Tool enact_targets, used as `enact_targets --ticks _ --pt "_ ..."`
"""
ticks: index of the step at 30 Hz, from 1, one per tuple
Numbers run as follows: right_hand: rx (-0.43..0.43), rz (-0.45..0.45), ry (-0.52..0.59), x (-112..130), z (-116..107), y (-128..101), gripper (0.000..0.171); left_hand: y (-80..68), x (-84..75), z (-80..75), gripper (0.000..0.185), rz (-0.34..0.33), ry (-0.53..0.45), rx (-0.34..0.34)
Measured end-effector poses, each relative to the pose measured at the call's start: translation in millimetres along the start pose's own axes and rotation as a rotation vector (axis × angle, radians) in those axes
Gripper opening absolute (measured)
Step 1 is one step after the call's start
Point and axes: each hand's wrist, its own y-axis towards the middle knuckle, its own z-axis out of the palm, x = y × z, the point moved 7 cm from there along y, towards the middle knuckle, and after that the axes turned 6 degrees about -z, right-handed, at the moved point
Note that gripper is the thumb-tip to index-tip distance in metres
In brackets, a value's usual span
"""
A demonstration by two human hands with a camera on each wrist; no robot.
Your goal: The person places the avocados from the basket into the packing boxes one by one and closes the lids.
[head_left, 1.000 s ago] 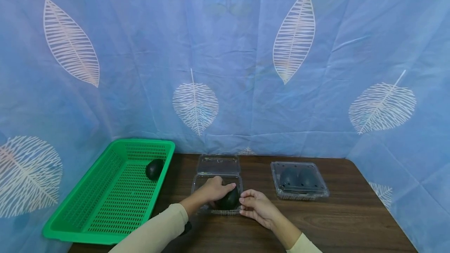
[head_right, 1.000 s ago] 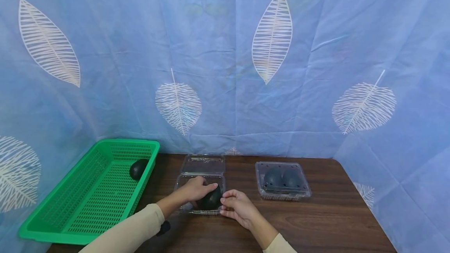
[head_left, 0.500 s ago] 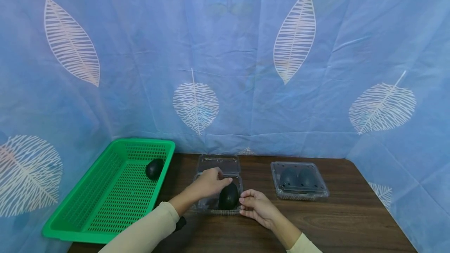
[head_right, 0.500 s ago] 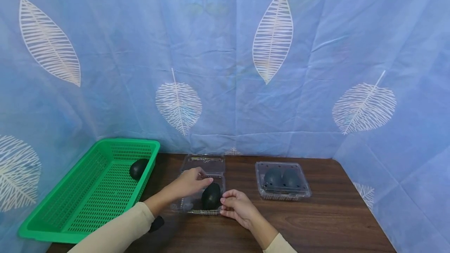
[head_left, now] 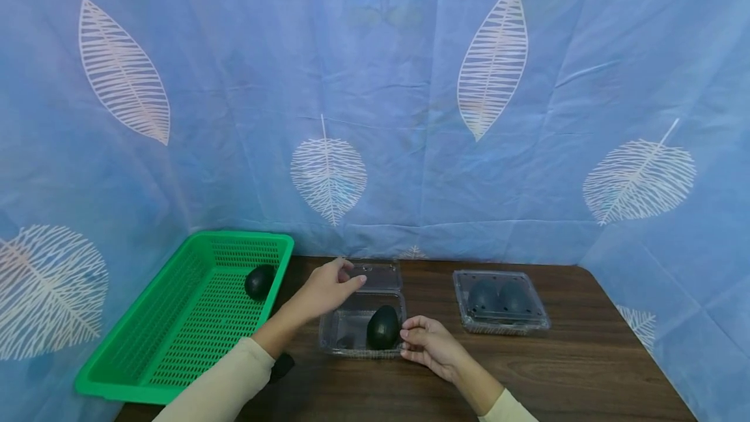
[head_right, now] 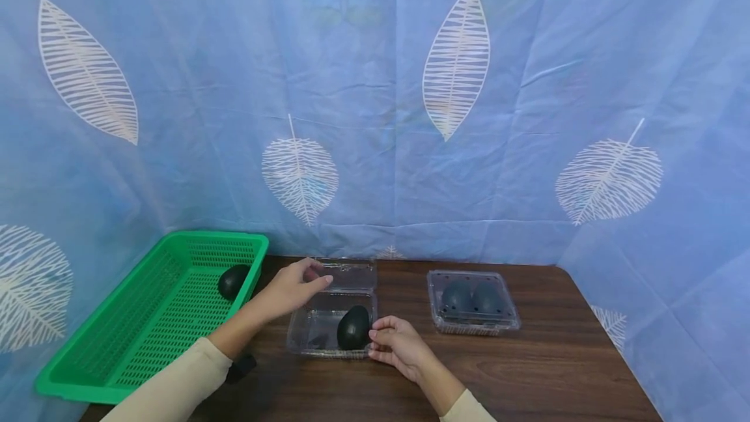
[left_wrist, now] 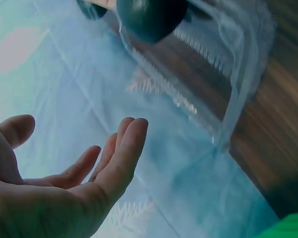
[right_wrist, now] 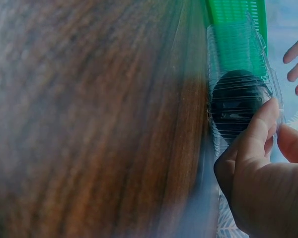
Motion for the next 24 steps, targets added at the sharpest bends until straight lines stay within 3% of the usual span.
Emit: enact_targets --ticks 9,16,24 --pt "0.009 0.009 0.016 0 1 -1 0.023 -8.3 14.2 -59.3 0.046 -0.01 0.026 -0.102" --pt "0.015 -0.004 0.022 1 0 0 0.023 -10.8 47.6 -95.0 0.052 -0.048 0.091 -0.177" --pt "0.014 0.004 0.02 0 0 -1 0.023 -7.6 88.9 -125.0 0.051 -0.083 0.079 -0.288"
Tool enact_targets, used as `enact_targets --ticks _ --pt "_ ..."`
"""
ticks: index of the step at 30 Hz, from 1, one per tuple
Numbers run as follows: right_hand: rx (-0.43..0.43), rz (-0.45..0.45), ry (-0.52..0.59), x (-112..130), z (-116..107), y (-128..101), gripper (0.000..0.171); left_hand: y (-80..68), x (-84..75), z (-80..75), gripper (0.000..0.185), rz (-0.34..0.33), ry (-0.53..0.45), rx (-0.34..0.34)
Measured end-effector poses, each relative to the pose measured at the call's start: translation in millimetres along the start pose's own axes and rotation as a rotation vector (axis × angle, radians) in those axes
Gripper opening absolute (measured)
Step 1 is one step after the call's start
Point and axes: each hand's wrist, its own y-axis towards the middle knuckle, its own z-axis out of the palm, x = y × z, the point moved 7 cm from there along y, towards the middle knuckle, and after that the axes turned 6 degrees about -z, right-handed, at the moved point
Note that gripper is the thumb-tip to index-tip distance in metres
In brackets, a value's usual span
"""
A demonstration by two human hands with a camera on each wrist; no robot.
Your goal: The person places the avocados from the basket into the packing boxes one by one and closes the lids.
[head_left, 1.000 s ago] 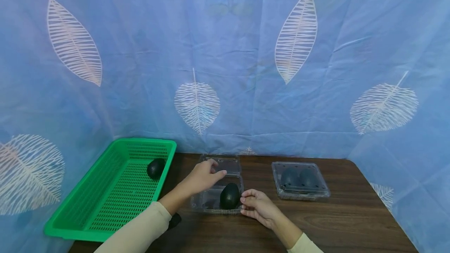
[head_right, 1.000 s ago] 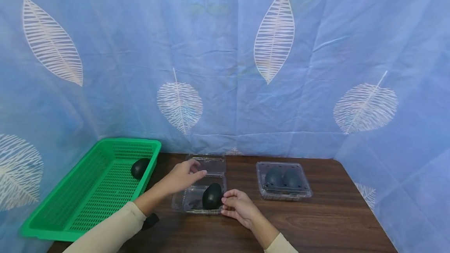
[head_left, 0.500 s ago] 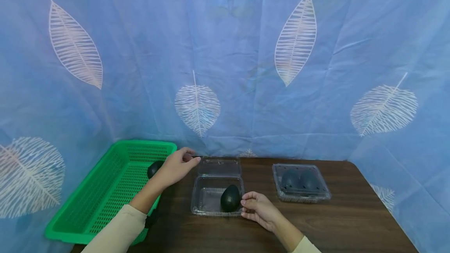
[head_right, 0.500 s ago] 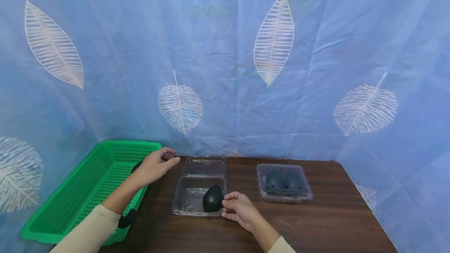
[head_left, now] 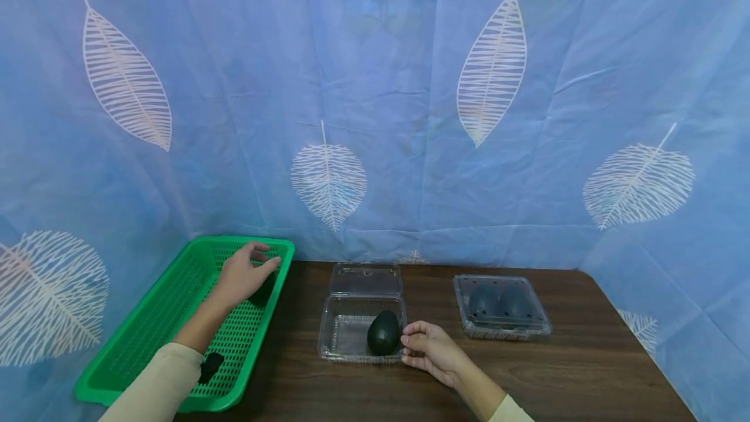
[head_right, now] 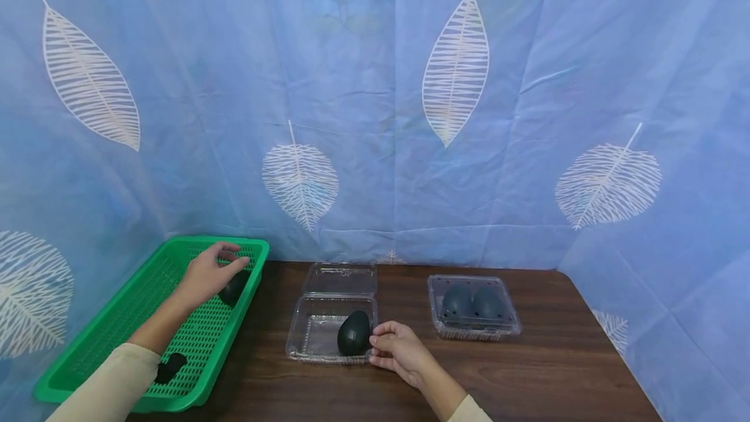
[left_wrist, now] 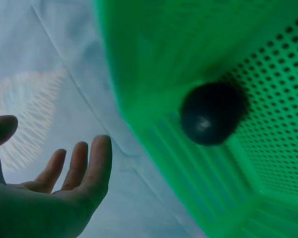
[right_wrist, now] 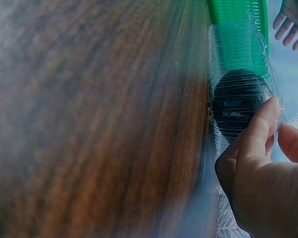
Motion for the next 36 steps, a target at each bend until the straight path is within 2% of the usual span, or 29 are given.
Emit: enact_targets --ticks 5,10,18,26,36 --pt "-0.003 -0.003 -0.003 0 1 0 0.022 6.2 20.0 -9.7 0.058 -0.018 -0.01 -0.025" --pt "0.0 -0.003 -0.012 0 0 -1 0.022 7.1 34.8 -12.6 0.066 -0.062 -0.01 0.016" --pt "0.007 0.003 -0.021 -3 -2 0 0.024 19.0 61.1 -7.4 0.075 -0.159 -0.037 0.078" --pt "0.001 0.0 -0.017 -2 -2 -1 0.027 29.2 72.1 3.5 0.082 -0.231 -0.052 0.148" --pt "0.011 0.003 -0.011 -2 -1 0 0.023 33.0 94.5 15.9 0.104 -0.386 -0.29 0.295"
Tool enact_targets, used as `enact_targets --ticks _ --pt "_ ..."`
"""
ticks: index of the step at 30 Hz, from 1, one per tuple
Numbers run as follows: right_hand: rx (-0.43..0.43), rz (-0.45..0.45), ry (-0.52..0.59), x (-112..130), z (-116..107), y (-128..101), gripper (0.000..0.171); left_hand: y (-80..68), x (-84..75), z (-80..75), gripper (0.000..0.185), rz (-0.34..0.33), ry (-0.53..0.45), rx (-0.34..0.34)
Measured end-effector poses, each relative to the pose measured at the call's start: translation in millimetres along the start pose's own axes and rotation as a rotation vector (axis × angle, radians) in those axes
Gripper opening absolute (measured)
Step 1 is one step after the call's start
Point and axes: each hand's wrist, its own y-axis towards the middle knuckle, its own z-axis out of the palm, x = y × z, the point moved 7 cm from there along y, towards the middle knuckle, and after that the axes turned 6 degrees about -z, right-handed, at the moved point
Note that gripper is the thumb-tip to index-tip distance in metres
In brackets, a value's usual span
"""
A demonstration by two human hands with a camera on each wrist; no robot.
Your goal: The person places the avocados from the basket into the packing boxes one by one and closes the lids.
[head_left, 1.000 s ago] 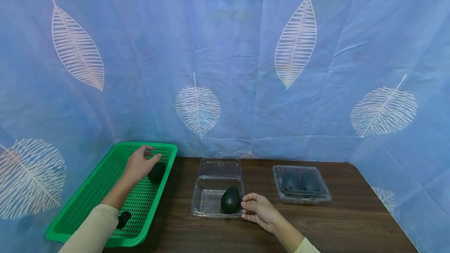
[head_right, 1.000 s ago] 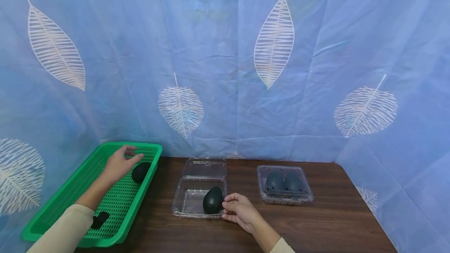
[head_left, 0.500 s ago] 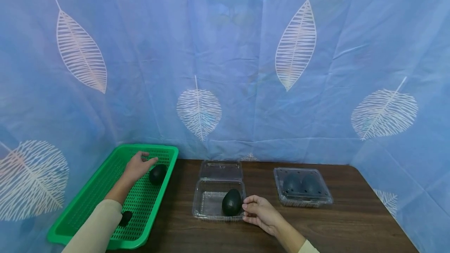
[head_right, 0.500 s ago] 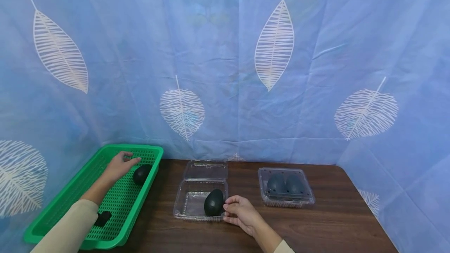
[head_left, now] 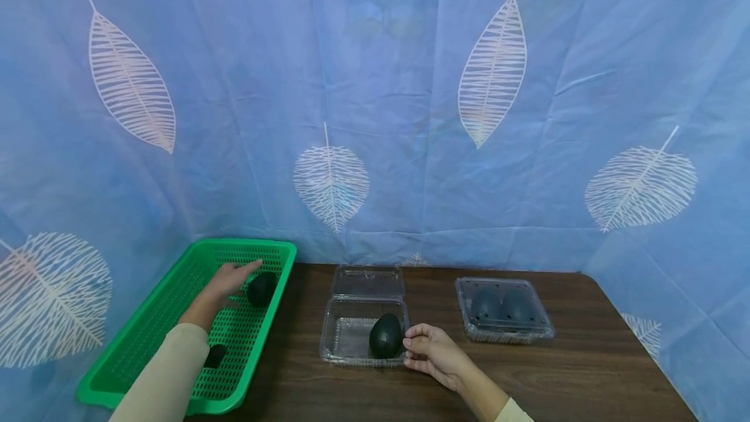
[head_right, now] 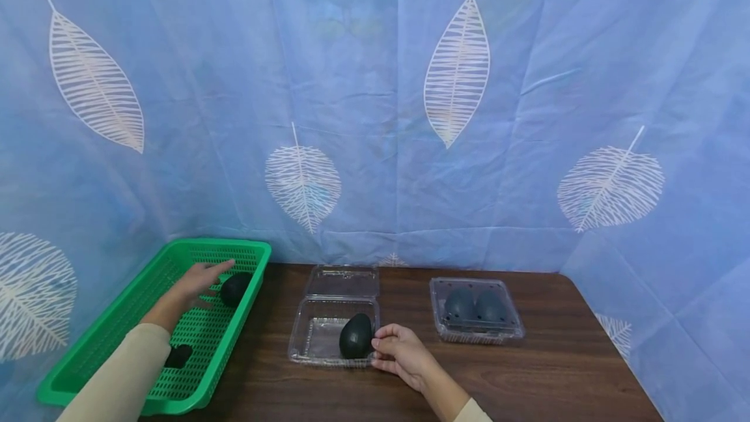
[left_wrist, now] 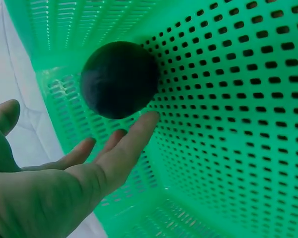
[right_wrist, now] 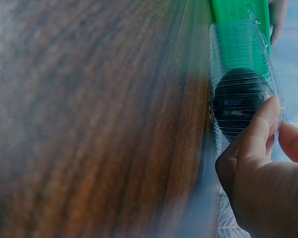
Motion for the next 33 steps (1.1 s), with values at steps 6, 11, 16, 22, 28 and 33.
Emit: enact_targets --ticks 6,11,16,22,28,33 --pt "-0.003 -0.003 -0.016 1 -2 0 0.024 8.5 8.9 3.7 0.107 -0.016 -0.061 0.034" --pt "-0.006 -0.004 -0.017 2 -2 -1 0.023 13.1 13.0 10.3 0.104 -0.041 -0.069 0.041" --pt "-0.005 0.006 -0.005 1 -2 0 0.021 16.5 14.5 16.4 0.101 -0.05 -0.061 0.033" --pt "0.003 0.005 0.006 0 -1 2 0.021 17.6 14.9 20.5 0.094 -0.052 -0.052 0.019" --pt "0.001 0.001 -0.001 -1 -1 2 0.022 18.6 18.0 22.7 0.095 -0.054 -0.07 0.004" --pt "-0.004 0.002 -0.004 0 -1 2 0.021 22.9 19.4 22.3 0.096 -0.052 -0.108 0.002"
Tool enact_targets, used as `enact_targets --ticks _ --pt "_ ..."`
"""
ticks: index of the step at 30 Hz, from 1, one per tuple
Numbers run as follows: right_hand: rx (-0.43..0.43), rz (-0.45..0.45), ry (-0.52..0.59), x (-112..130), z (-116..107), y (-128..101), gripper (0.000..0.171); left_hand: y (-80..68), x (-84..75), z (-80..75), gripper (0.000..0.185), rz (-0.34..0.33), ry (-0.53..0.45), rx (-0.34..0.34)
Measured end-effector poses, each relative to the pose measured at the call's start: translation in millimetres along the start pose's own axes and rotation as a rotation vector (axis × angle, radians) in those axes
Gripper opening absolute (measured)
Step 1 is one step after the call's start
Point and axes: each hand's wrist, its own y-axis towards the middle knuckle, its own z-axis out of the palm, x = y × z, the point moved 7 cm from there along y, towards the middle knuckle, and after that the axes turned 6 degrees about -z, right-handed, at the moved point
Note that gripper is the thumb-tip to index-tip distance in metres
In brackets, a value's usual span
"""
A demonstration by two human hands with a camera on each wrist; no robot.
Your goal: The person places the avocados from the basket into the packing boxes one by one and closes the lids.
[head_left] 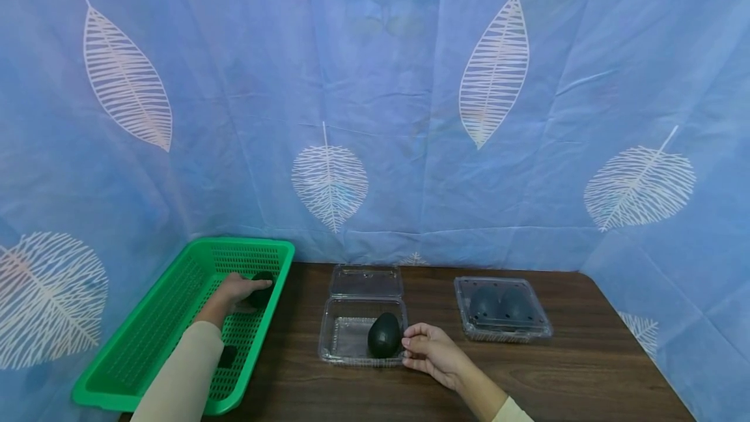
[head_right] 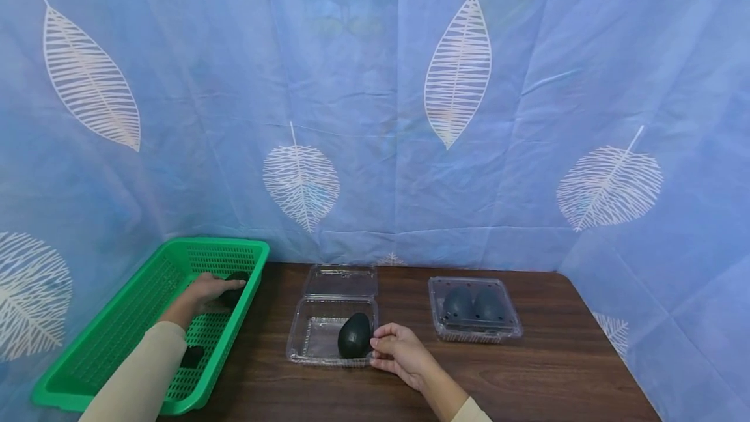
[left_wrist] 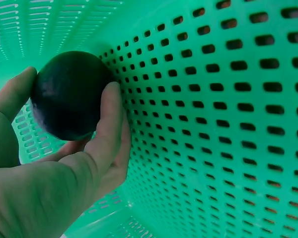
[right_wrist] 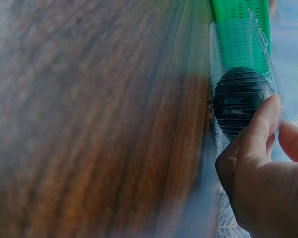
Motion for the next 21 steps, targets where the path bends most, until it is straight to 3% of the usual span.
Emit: enact_targets --ticks 10,14,18,20,21 --pt "-0.007 0.006 -0.001 0 0 0 0.022 -6.4 -3.1 -2.3 0.094 0.031 0.017 -0.001" --pt "-0.003 0.006 0.007 0 0 1 0.02 -9.3 -5.7 -7.2 0.037 0.054 0.023 -0.021" --pt "-0.005 0.006 0.016 0 0 2 0.019 -13.9 -12.1 -11.0 0.046 0.08 0.024 -0.025" --pt "-0.007 0.006 0.018 0 0 2 0.018 -17.3 -17.3 -11.0 0.033 0.1 0.033 -0.007" --pt "-0.008 0.005 0.017 0 0 2 0.018 -18.8 -19.9 -10.8 0.041 0.108 0.039 -0.002"
